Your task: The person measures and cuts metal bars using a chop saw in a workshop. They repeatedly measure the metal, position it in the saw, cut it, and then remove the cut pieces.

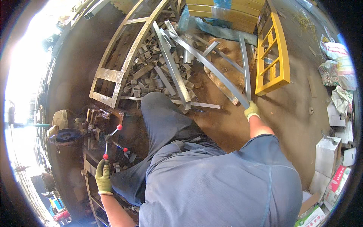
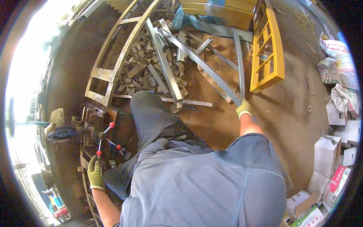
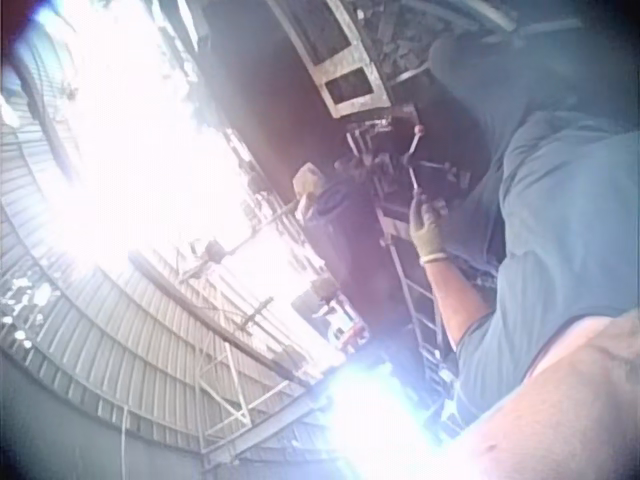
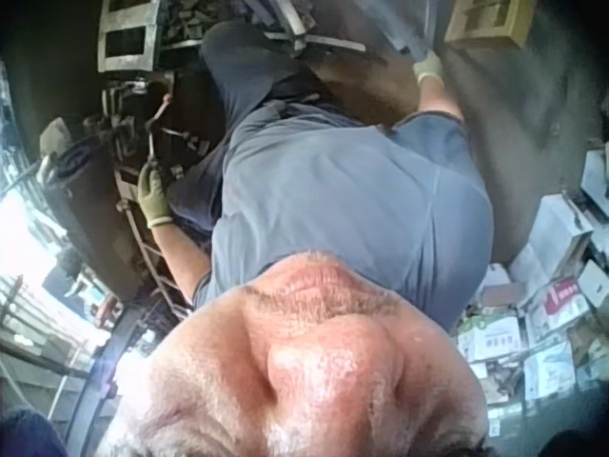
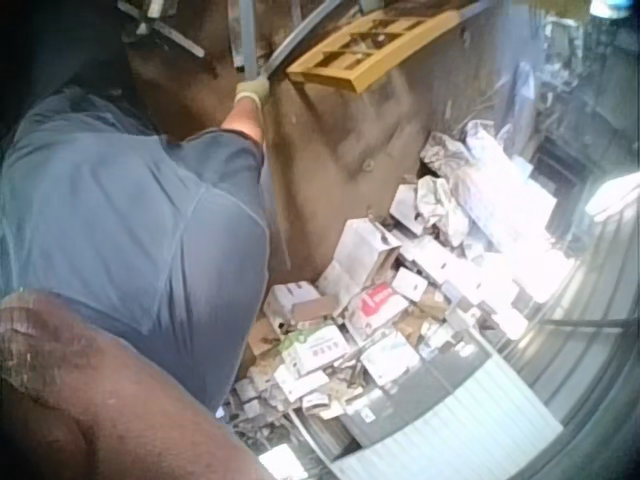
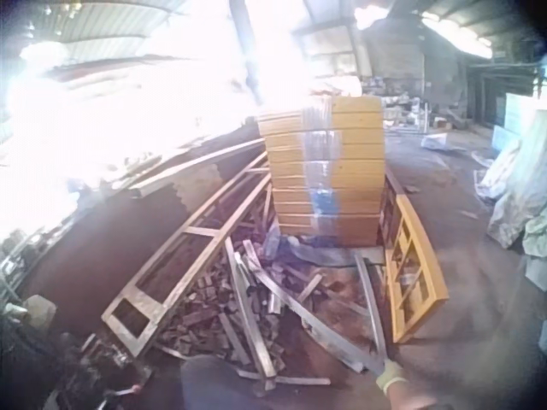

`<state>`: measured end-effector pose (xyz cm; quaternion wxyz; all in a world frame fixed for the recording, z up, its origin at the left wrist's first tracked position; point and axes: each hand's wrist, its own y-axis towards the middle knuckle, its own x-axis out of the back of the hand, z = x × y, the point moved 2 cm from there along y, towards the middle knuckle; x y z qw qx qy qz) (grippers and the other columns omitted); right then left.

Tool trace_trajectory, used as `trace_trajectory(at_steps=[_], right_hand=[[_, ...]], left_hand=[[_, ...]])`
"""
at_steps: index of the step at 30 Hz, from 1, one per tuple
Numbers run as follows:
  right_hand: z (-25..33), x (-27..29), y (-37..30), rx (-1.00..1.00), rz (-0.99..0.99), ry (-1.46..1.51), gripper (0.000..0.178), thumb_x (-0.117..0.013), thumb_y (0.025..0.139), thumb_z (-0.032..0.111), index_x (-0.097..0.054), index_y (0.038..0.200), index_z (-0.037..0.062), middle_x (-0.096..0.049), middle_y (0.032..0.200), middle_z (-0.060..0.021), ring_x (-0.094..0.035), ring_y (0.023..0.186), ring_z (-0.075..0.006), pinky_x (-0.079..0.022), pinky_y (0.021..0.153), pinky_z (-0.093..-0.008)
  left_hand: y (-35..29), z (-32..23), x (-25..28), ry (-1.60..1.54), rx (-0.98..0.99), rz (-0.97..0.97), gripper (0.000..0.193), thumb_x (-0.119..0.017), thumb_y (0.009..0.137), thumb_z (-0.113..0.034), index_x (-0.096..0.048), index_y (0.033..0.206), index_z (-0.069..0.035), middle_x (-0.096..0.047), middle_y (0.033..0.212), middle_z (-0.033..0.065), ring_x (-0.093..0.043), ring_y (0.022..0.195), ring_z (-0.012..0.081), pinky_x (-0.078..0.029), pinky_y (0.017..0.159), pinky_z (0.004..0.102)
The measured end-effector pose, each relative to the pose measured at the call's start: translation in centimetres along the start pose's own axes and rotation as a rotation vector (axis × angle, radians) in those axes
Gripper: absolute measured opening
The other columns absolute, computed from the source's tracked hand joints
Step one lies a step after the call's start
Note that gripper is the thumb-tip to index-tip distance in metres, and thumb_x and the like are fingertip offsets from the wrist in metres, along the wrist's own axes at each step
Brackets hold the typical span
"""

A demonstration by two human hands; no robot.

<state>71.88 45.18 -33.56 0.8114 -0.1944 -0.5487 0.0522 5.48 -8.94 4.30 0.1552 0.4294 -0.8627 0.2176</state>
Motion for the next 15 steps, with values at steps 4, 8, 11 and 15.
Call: trace_trajectory(at_steps=[4, 8, 11, 15], right_hand=[[3.5, 1.0, 2.7, -0.142, -0.045, -0.127, 0.058, -0.073, 0.103, 0.038, -0.066, 0.155, 0.0139, -0.073, 0.150, -0.0219, -0.070, 0.139, -0.0442, -0.056, 0.117, -0.0561], [5.5, -1.2, 4.9, -0.029, -0.102, -0.018, 0.052, -0.065, 0.108, 0.037, -0.074, 0.151, 0.0095, -0.069, 0.157, -0.0248, -0.069, 0.144, -0.0434, -0.057, 0.118, -0.0519], [9.7, -4.5, 1.4, -0.055, 0.360, -0.151, 0.052, -0.064, 0.103, 0.028, -0.075, 0.150, 0.0092, -0.068, 0.160, -0.0228, -0.065, 0.149, -0.0419, -0.053, 0.123, -0.0516], [11.2, -9.7, -3.3, 0.158, 0.500, -0.120, 0.050, -0.065, 0.099, 0.026, -0.077, 0.145, 0.0121, -0.070, 0.156, -0.0215, -0.067, 0.144, -0.0456, -0.054, 0.121, -0.0523]], left_hand=[[-0.2, -0.8, 0.0, -0.132, 0.054, -0.048, 0.041, -0.066, 0.119, -0.012, -0.064, 0.159, -0.001, -0.076, 0.146, 0.0104, -0.072, 0.132, 0.0181, -0.058, 0.114, 0.0336], [1.8, 0.3, -1.1, -0.113, 0.026, 0.030, 0.042, -0.065, 0.119, -0.012, -0.064, 0.160, -0.002, -0.075, 0.149, 0.0118, -0.071, 0.134, 0.0185, -0.056, 0.115, 0.0339], [0.2, -1.3, -2.5, 0.100, -0.045, 0.070, 0.042, -0.066, 0.119, -0.012, -0.064, 0.160, -0.002, -0.074, 0.151, 0.0130, -0.070, 0.137, 0.0198, -0.055, 0.117, 0.0347], [0.0, -1.0, -3.4, 0.140, -0.076, 0.096, 0.043, -0.066, 0.118, -0.012, -0.063, 0.161, -0.002, -0.073, 0.153, 0.0149, -0.070, 0.140, 0.0227, -0.054, 0.121, 0.0370]])
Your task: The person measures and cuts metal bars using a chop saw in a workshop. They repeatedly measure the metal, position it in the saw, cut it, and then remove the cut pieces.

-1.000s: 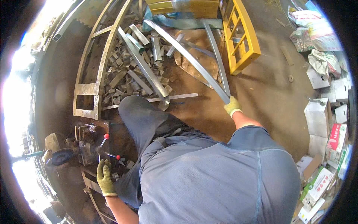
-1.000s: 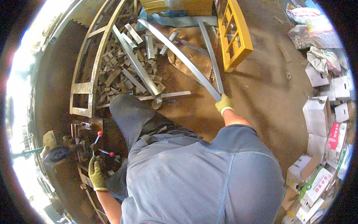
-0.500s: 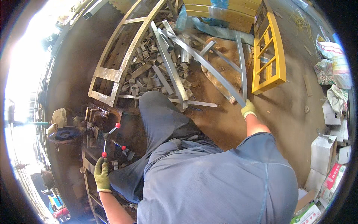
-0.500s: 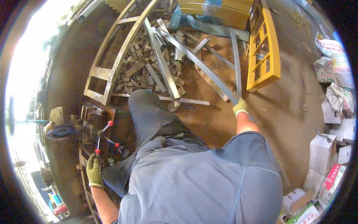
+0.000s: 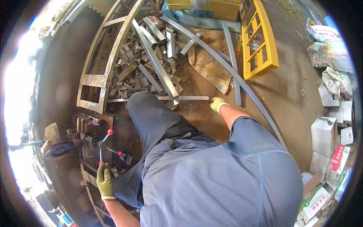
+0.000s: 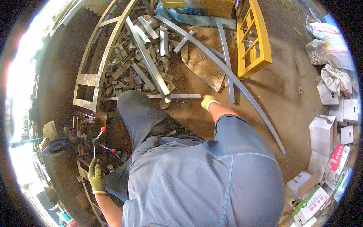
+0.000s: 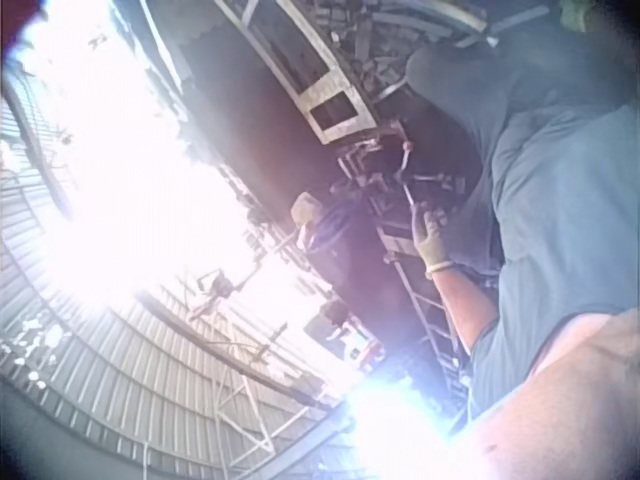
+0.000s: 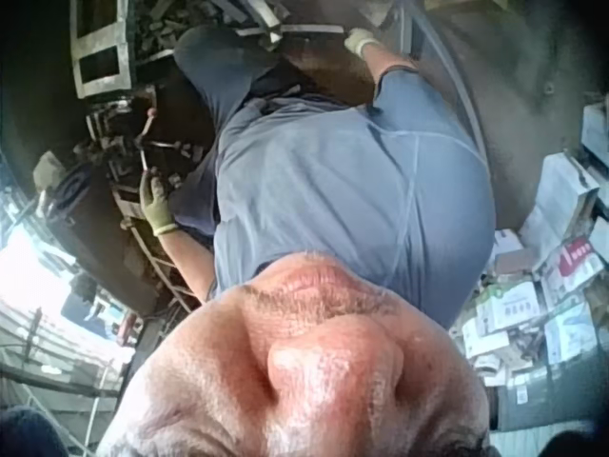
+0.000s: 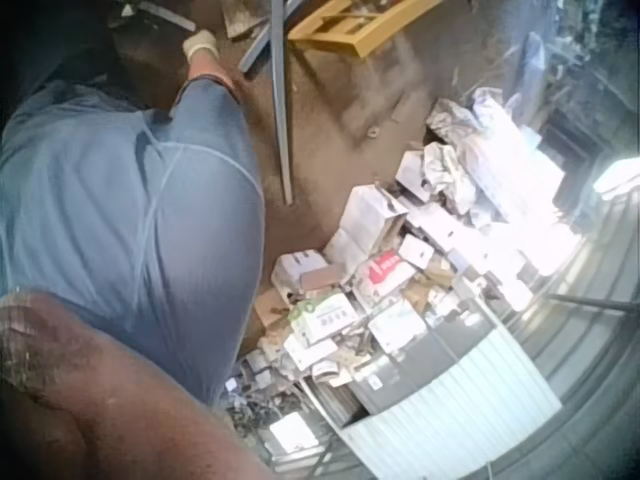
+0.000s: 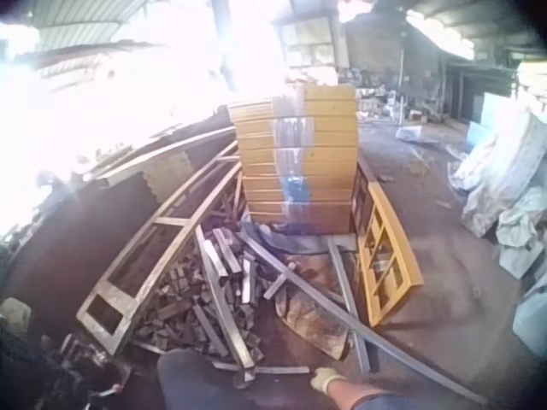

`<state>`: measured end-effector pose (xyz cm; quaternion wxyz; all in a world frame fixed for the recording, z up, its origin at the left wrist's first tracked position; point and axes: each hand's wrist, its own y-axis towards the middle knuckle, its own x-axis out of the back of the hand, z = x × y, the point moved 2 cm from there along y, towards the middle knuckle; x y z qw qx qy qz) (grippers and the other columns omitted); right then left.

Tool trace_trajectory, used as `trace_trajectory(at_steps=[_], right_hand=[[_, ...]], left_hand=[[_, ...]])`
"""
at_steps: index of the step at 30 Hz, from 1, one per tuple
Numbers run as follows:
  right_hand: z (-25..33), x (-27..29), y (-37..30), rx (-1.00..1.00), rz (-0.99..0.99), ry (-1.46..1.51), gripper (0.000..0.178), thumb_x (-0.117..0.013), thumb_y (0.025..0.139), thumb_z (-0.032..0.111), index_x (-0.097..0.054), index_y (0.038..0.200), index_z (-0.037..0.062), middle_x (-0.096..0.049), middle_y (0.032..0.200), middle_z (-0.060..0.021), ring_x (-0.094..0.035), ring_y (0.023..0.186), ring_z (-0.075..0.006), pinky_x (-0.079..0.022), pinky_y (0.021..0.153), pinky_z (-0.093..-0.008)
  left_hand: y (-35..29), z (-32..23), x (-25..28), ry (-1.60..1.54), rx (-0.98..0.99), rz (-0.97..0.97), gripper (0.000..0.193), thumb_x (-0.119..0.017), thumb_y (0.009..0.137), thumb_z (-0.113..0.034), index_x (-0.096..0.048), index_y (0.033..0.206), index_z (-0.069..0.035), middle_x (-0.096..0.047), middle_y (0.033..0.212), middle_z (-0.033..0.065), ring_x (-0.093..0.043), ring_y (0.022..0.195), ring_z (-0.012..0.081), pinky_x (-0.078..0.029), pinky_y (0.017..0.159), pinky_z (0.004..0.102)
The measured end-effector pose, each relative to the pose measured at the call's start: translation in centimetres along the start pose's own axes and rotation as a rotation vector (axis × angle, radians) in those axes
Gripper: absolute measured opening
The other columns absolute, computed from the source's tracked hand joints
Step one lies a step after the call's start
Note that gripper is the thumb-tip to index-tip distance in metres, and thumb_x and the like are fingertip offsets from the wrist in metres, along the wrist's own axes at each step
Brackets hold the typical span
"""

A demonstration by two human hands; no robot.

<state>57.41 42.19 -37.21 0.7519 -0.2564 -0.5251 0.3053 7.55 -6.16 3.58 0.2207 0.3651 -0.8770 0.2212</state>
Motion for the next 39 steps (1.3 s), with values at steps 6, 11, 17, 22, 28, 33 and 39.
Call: trace_trajectory(at_steps=[6, 11, 17, 22, 28, 33, 39], right_hand=[[0.9, -8.5, -2.1, 0.236, 0.157, -0.208, 0.042, -0.069, 0.101, 0.035, -0.084, 0.131, 0.0112, -0.077, 0.144, -0.0218, -0.075, 0.131, -0.0453, -0.060, 0.111, -0.0541], [-9.5, -5.2, 5.5, 0.389, -0.062, -0.718, 0.043, -0.055, 0.110, 0.035, -0.089, 0.128, 0.0161, -0.083, 0.136, -0.0133, -0.078, 0.129, -0.0338, -0.060, 0.112, -0.0469], [4.1, -4.5, 1.1, 0.247, -0.016, -0.024, 0.049, -0.067, 0.103, 0.046, -0.085, 0.133, 0.0114, -0.078, 0.143, -0.0186, -0.072, 0.138, -0.0366, -0.054, 0.120, -0.0466], [11.1, 8.8, 9.8, 0.374, -0.299, 0.643, 0.043, -0.078, 0.101, 0.032, -0.081, 0.134, 0.0047, -0.084, 0.110, -0.0113, -0.079, 0.097, -0.0213, -0.062, 0.086, -0.0397], [36.2, 12.6, 4.4, 0.545, -0.099, 0.941, 0.050, -0.079, 0.102, 0.028, -0.074, 0.146, 0.0055, -0.082, 0.118, -0.0079, -0.078, 0.098, -0.0219, -0.060, 0.085, -0.0400], [52.7, 14.1, -1.9, 0.646, 0.097, 1.119, 0.045, -0.079, 0.106, 0.027, -0.076, 0.142, 0.0016, -0.083, 0.124, -0.0102, -0.078, 0.108, -0.0213, -0.060, 0.095, -0.0338], [68.9, 17.3, -4.9, 0.791, 0.117, 1.204, 0.061, -0.074, 0.111, 0.046, -0.070, 0.148, -0.0023, -0.080, 0.138, -0.0186, -0.077, 0.123, -0.0329, -0.059, 0.114, -0.0466]], left_hand=[[-1.0, -1.3, -0.2, -0.080, 0.094, -0.005, 0.044, -0.067, 0.118, -0.010, -0.062, 0.160, 0.000, -0.073, 0.153, 0.0148, -0.070, 0.139, 0.0220, -0.054, 0.120, 0.0357], [5.4, 0.1, -6.6, -0.222, -0.135, 0.114, 0.040, -0.070, 0.116, -0.009, -0.066, 0.154, 0.002, -0.077, 0.143, 0.0114, -0.074, 0.127, 0.0188, -0.058, 0.114, 0.0346], [-2.2, 1.3, -2.0, -0.317, 0.083, -0.037, 0.044, -0.074, 0.114, -0.009, -0.065, 0.155, 0.003, -0.077, 0.144, 0.0129, -0.072, 0.134, 0.0200, -0.057, 0.116, 0.0352], [2.2, 1.7, -6.4, -0.443, -0.060, 0.008, 0.044, -0.074, 0.114, -0.009, -0.065, 0.155, 0.003, -0.077, 0.144, 0.0134, -0.073, 0.133, 0.0204, -0.057, 0.116, 0.0347], [0.6, 3.6, -4.4, -0.539, 0.017, -0.049, 0.044, -0.072, 0.114, -0.005, -0.064, 0.156, 0.003, -0.077, 0.147, 0.0159, -0.073, 0.136, 0.0224, -0.057, 0.117, 0.0361], [1.4, 5.9, -1.7, -0.550, 0.052, -0.101, 0.044, -0.072, 0.114, -0.004, -0.064, 0.156, 0.002, -0.076, 0.147, 0.0155, -0.072, 0.136, 0.0221, -0.056, 0.118, 0.0355], [3.2, 6.6, 0.4, -0.565, 0.106, -0.103, 0.044, -0.071, 0.114, -0.005, -0.064, 0.157, 0.002, -0.075, 0.149, 0.0148, -0.071, 0.139, 0.0218, -0.055, 0.119, 0.0348]])
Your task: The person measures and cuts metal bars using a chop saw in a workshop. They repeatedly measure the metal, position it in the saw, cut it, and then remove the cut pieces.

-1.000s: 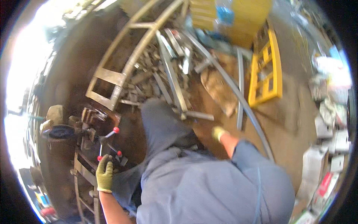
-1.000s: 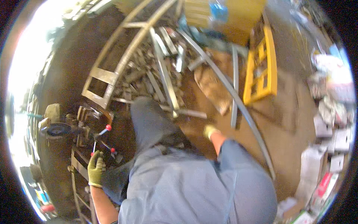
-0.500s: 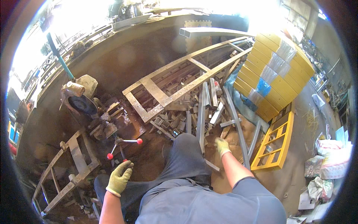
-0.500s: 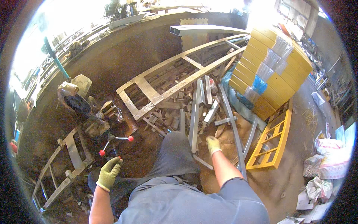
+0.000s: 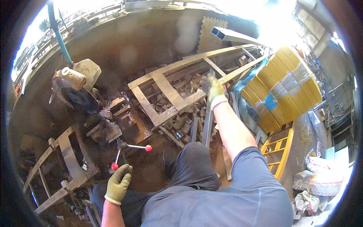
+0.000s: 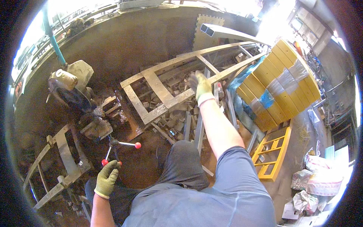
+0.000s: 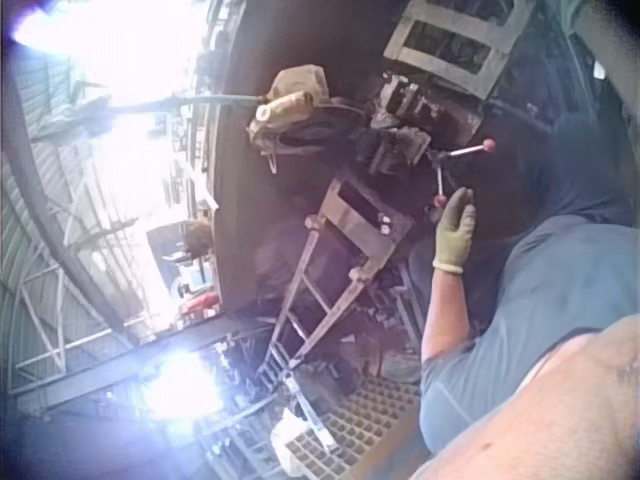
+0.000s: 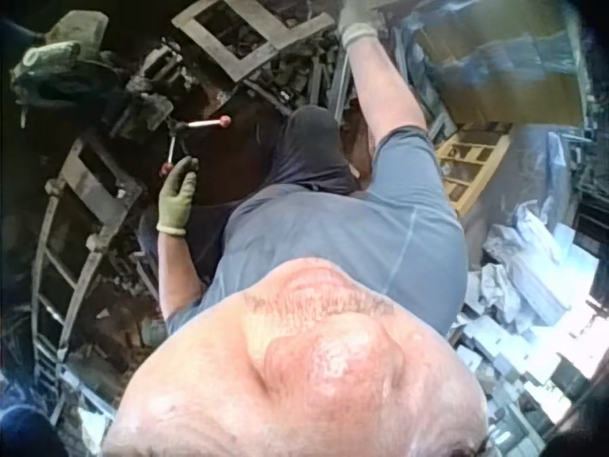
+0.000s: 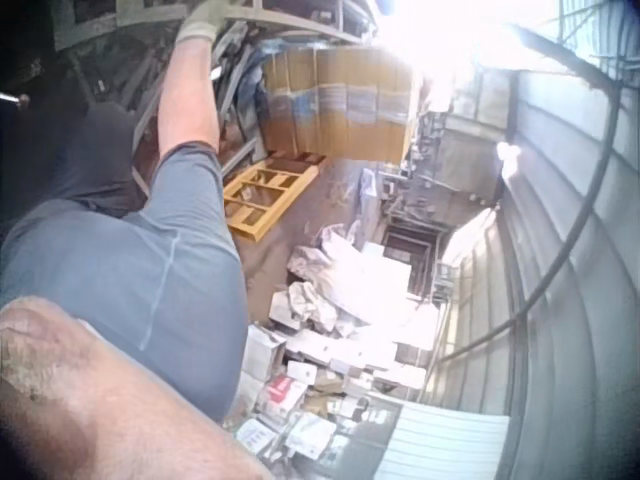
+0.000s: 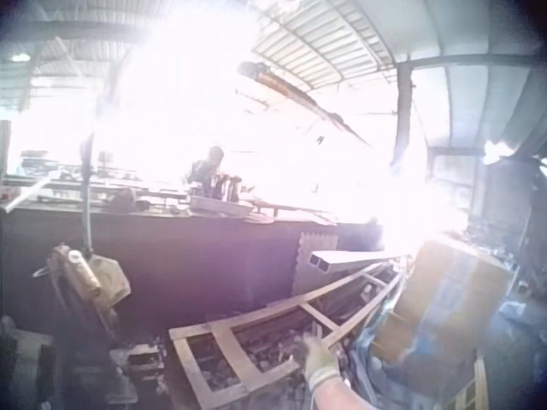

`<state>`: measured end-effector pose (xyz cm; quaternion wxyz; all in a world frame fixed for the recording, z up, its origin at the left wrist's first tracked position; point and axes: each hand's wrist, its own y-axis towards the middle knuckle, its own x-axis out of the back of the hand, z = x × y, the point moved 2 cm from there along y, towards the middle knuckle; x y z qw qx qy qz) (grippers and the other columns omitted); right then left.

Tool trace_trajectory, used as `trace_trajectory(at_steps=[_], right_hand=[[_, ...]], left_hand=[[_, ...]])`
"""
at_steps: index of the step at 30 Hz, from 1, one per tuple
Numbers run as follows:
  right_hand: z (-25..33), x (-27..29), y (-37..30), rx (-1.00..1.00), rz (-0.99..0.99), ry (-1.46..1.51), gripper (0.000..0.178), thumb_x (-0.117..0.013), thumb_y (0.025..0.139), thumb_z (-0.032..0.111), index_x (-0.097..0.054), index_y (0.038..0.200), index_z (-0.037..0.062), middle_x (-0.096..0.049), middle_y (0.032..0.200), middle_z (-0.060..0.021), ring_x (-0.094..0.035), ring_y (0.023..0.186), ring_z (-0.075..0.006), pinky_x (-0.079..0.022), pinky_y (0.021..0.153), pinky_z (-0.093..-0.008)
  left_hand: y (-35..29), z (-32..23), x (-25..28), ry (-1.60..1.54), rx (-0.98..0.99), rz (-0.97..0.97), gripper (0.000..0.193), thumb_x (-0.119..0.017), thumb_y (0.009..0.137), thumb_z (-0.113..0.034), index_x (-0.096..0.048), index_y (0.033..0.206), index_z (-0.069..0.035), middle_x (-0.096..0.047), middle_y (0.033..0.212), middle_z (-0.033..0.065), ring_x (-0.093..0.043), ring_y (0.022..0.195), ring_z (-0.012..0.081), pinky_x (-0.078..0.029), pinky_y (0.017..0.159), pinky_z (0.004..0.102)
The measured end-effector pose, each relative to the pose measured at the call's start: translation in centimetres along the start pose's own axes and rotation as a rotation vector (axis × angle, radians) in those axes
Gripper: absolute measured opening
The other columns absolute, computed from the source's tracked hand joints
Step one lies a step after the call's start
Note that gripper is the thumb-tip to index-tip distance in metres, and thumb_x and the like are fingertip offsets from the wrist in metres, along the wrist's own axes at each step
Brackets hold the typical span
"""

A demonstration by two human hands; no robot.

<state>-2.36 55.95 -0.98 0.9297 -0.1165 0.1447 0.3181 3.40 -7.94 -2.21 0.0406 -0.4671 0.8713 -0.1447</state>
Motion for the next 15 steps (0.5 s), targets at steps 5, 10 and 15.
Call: trace_trajectory(at_steps=[5, 10, 15], right_hand=[[8.4, -4.9, 9.5, 0.069, 0.022, 0.032, 0.080, -0.070, 0.111, 0.061, -0.058, 0.160, -0.0014, -0.069, 0.155, -0.0199, -0.069, 0.137, -0.0361, -0.050, 0.122, -0.0514], [11.8, -11.1, 12.9, 0.205, -0.039, 0.179, 0.089, -0.068, 0.111, 0.064, -0.041, 0.172, 0.0053, -0.060, 0.169, -0.0192, -0.067, 0.145, -0.0383, -0.050, 0.122, -0.0551], [13.6, -12.2, 16.9, 0.200, -0.114, 0.186, 0.074, -0.058, 0.118, 0.059, -0.045, 0.168, 0.0065, -0.064, 0.164, -0.0179, -0.070, 0.141, -0.0396, -0.051, 0.121, -0.0567]], left_hand=[[4.1, 1.8, -0.5, -0.005, -0.014, 0.104, 0.045, -0.073, 0.113, -0.006, -0.064, 0.156, 0.002, -0.076, 0.148, 0.0147, -0.071, 0.139, 0.0220, -0.055, 0.119, 0.0356], [4.3, -0.3, -0.2, 0.010, 0.022, 0.179, 0.048, -0.074, 0.110, -0.003, -0.064, 0.156, 0.003, -0.077, 0.147, 0.0124, -0.071, 0.136, 0.0205, -0.055, 0.118, 0.0355], [4.3, -1.8, -0.8, -0.128, 0.117, 0.262, 0.050, -0.074, 0.110, -0.002, -0.062, 0.157, 0.005, -0.075, 0.150, 0.0126, -0.071, 0.139, 0.0217, -0.055, 0.120, 0.0371]])
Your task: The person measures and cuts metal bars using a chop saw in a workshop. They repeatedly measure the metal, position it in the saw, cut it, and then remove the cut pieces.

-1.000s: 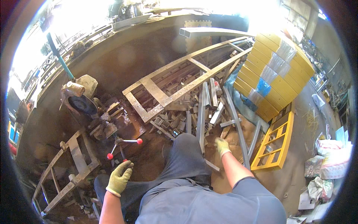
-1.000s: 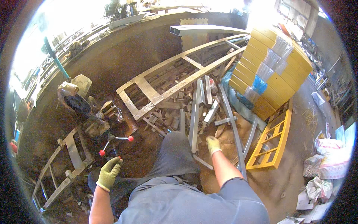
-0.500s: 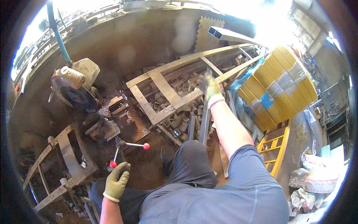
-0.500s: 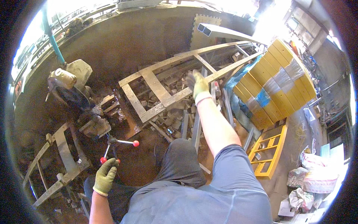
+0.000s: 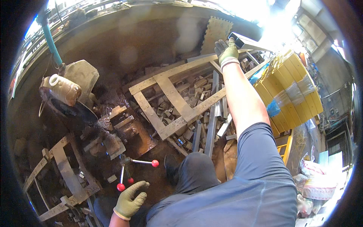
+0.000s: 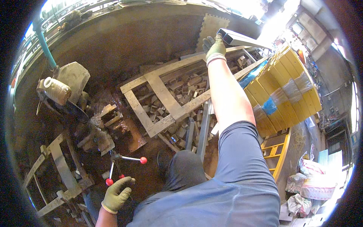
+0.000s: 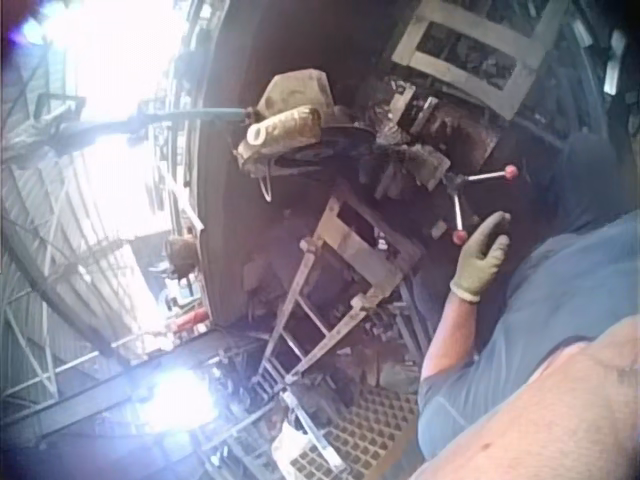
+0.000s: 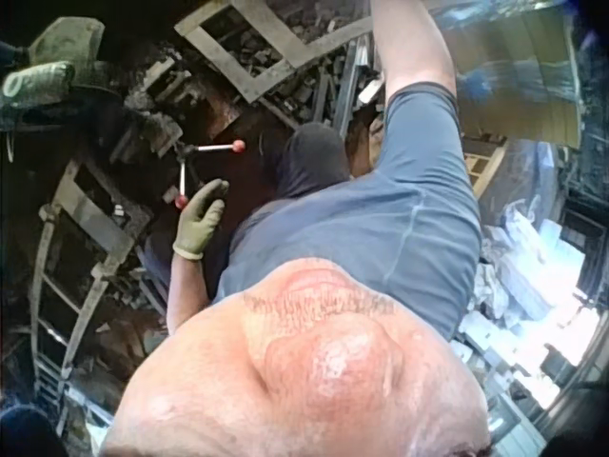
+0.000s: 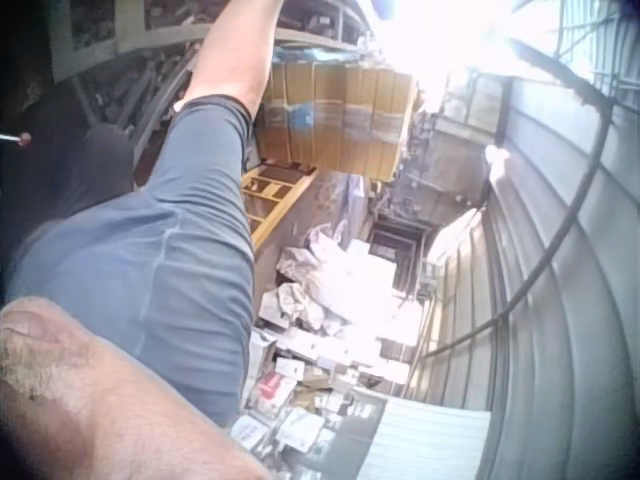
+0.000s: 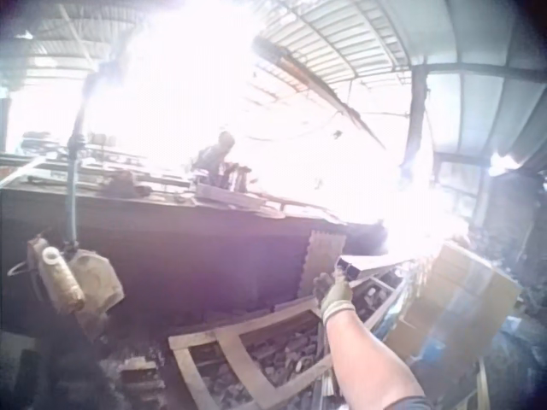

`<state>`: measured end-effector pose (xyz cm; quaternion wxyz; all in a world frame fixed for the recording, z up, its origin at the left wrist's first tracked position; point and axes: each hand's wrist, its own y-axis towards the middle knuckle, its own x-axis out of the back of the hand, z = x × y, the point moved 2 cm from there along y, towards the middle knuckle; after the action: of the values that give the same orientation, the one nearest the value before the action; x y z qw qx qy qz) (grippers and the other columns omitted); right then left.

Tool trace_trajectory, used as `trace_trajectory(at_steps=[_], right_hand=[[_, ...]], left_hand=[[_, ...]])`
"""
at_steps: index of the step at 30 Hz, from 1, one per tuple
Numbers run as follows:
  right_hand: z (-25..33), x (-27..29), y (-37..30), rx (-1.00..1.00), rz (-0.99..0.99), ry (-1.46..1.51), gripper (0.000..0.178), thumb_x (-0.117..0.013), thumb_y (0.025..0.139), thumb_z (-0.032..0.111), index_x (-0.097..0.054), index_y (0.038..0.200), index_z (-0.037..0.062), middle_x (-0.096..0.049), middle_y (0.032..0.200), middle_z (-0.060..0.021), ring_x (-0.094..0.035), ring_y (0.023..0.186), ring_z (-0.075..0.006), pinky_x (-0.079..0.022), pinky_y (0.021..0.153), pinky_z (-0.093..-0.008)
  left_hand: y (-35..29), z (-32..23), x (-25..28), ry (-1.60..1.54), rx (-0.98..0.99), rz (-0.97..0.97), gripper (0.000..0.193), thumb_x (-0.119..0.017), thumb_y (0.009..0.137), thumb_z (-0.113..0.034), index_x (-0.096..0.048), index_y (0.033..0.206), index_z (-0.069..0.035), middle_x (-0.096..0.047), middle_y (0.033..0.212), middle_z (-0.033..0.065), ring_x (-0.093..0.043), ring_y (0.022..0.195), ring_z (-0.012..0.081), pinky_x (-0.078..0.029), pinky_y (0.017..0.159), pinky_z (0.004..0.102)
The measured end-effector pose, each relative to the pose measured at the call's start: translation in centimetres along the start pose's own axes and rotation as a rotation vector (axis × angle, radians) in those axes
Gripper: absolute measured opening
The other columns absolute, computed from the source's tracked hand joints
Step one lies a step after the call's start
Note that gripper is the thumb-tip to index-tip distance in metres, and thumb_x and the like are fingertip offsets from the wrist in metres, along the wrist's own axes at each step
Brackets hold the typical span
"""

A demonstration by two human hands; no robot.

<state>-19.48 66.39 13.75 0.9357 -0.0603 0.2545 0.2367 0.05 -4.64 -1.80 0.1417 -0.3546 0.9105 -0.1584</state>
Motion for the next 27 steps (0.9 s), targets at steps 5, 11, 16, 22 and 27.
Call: trace_trajectory(at_steps=[5, 11, 16, 22, 27], right_hand=[[-0.2, 0.3, 3.3, 0.014, -0.061, 0.012, 0.068, -0.052, 0.119, 0.058, -0.052, 0.163, 0.0063, -0.068, 0.159, -0.0165, -0.072, 0.137, -0.0380, -0.051, 0.119, -0.0564], [-1.4, 0.1, 5.5, 0.083, -0.153, 0.032, 0.038, -0.055, 0.115, 0.038, -0.068, 0.136, 0.0097, -0.082, 0.131, -0.0119, -0.082, 0.112, -0.0316, -0.060, 0.104, -0.0515], [-2.4, 0.8, 6.2, 0.009, -0.256, 0.045, 0.024, -0.052, 0.105, 0.023, -0.074, 0.096, 0.0153, -0.085, 0.093, -0.0078, -0.080, 0.074, -0.0249, -0.064, 0.071, -0.0423], [-8.6, 0.8, 2.4, 0.012, -0.289, 0.059, 0.027, -0.054, 0.103, 0.020, -0.068, 0.081, 0.0102, -0.078, 0.079, -0.0113, -0.070, 0.060, -0.0231, -0.055, 0.058, -0.0381], [-13.0, 6.4, -1.4, 0.017, -0.228, -0.092, 0.022, -0.063, 0.105, 0.021, -0.078, 0.100, 0.0062, -0.082, 0.091, -0.0107, -0.076, 0.073, -0.0251, -0.061, 0.070, -0.0384]], left_hand=[[1.0, -1.6, -0.2, -0.067, -0.049, 0.042, 0.048, -0.073, 0.108, -0.002, -0.065, 0.155, 0.006, -0.076, 0.149, 0.0150, -0.072, 0.138, 0.0230, -0.054, 0.121, 0.0377], [2.2, -3.3, 0.4, -0.076, -0.082, 0.044, 0.050, -0.075, 0.108, -0.004, -0.063, 0.154, 0.008, -0.075, 0.150, 0.0216, -0.070, 0.141, 0.0301, -0.051, 0.126, 0.0444], [3.1, -4.1, 1.3, -0.100, -0.101, 0.066, 0.051, -0.077, 0.106, -0.005, -0.063, 0.154, 0.009, -0.075, 0.149, 0.0234, -0.071, 0.141, 0.0311, -0.051, 0.126, 0.0455], [3.3, -5.4, 1.7, -0.068, -0.133, 0.126, 0.051, -0.078, 0.105, -0.006, -0.065, 0.152, 0.009, -0.076, 0.148, 0.0226, -0.071, 0.140, 0.0306, -0.051, 0.126, 0.0447], [5.8, -8.0, 1.2, 0.069, -0.286, 0.281, 0.045, -0.073, 0.106, -0.004, -0.070, 0.150, 0.005, -0.078, 0.145, 0.0165, -0.073, 0.136, 0.0246, -0.054, 0.119, 0.0390]])
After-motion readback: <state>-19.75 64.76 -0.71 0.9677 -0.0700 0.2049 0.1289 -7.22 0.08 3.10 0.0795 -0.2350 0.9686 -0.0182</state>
